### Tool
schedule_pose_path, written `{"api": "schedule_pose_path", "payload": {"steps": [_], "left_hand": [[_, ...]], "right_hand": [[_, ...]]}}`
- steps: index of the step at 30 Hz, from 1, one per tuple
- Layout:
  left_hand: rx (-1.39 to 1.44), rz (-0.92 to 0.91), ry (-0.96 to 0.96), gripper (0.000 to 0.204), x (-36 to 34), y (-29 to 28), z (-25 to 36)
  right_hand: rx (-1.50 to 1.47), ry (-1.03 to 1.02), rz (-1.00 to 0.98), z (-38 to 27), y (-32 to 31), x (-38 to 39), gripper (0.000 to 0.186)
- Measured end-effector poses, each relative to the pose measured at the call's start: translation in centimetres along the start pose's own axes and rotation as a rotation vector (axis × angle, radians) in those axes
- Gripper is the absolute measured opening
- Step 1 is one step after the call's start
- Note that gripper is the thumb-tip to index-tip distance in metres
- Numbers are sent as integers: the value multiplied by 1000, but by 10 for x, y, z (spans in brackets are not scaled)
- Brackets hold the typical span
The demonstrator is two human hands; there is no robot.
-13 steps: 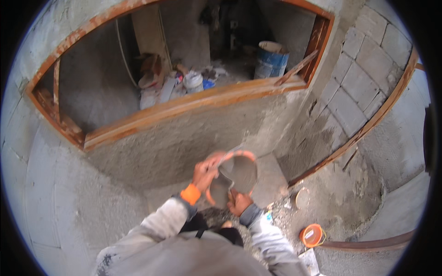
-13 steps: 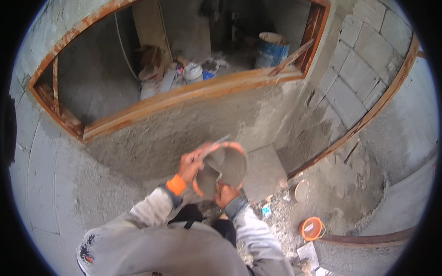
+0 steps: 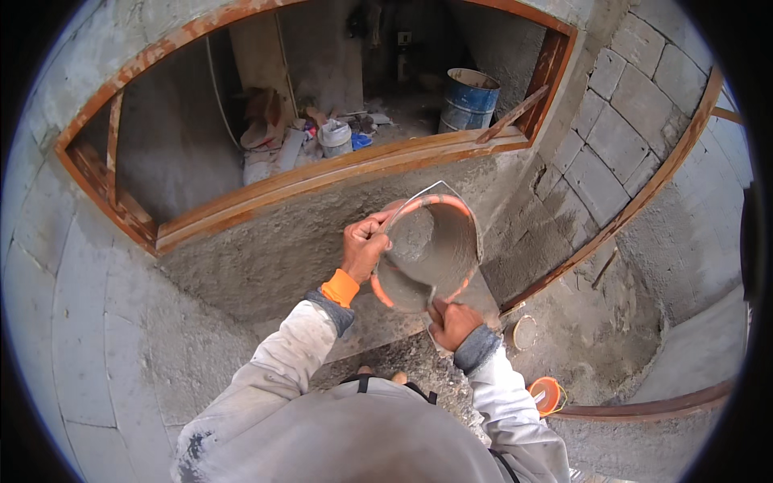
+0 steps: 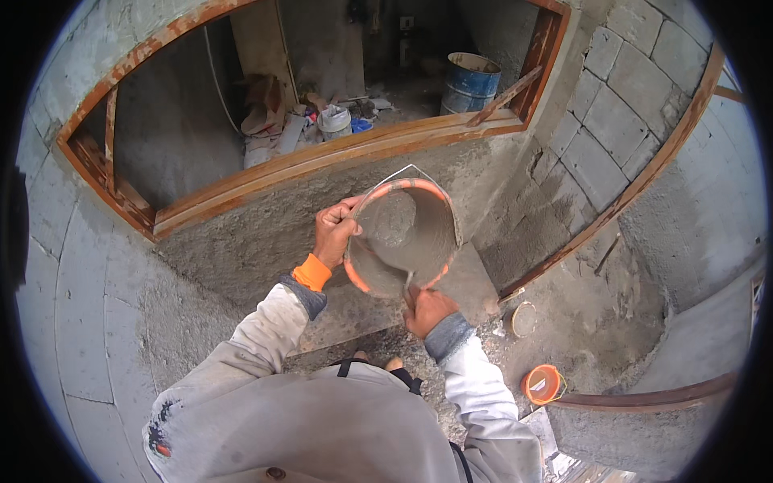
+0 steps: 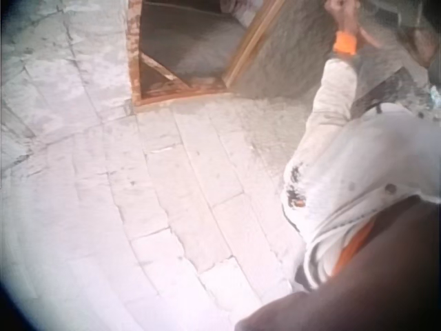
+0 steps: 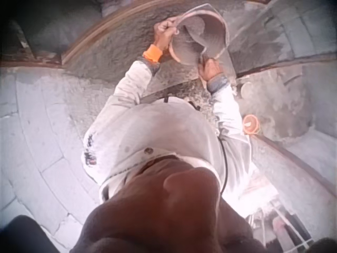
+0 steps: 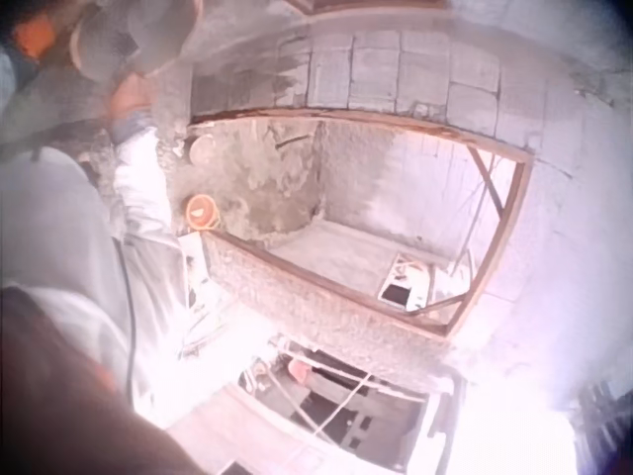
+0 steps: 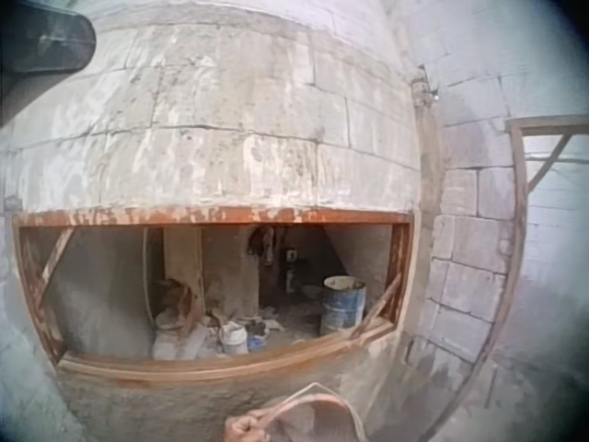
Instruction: The person applies wet plaster from a bucket onto a wall by hand and using a trowel, then uses a metal tool to scrape and level the surface.
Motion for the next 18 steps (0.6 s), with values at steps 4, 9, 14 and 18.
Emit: {"api": "schedule_pose_path", "payload": {"steps": [4,9,14,18], "left_hand": [[-75,-24,78,17,7,8,32],[-169,-75,245,17,4,-4,60],[-224,-59,352,18,8,-5,78],[-389,-153,539,18,18,-3,93]], "right_hand": [[39,195,104,-9,-18,-6,40],[40,166,172,-29,-31,-14,40],[116,79,-36,-45,0,-19,39],[-5,249,383,-59,-56,-16,30]]}}
Point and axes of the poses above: each hand's wrist, its own x-axis away from the middle knuckle, its own y-axis out of the palm, z = x × y, the point moved 7 cm from there along -x, towards the middle knuckle, and after that the axes turned 5 degrees about -y, right-handed, at the moved point
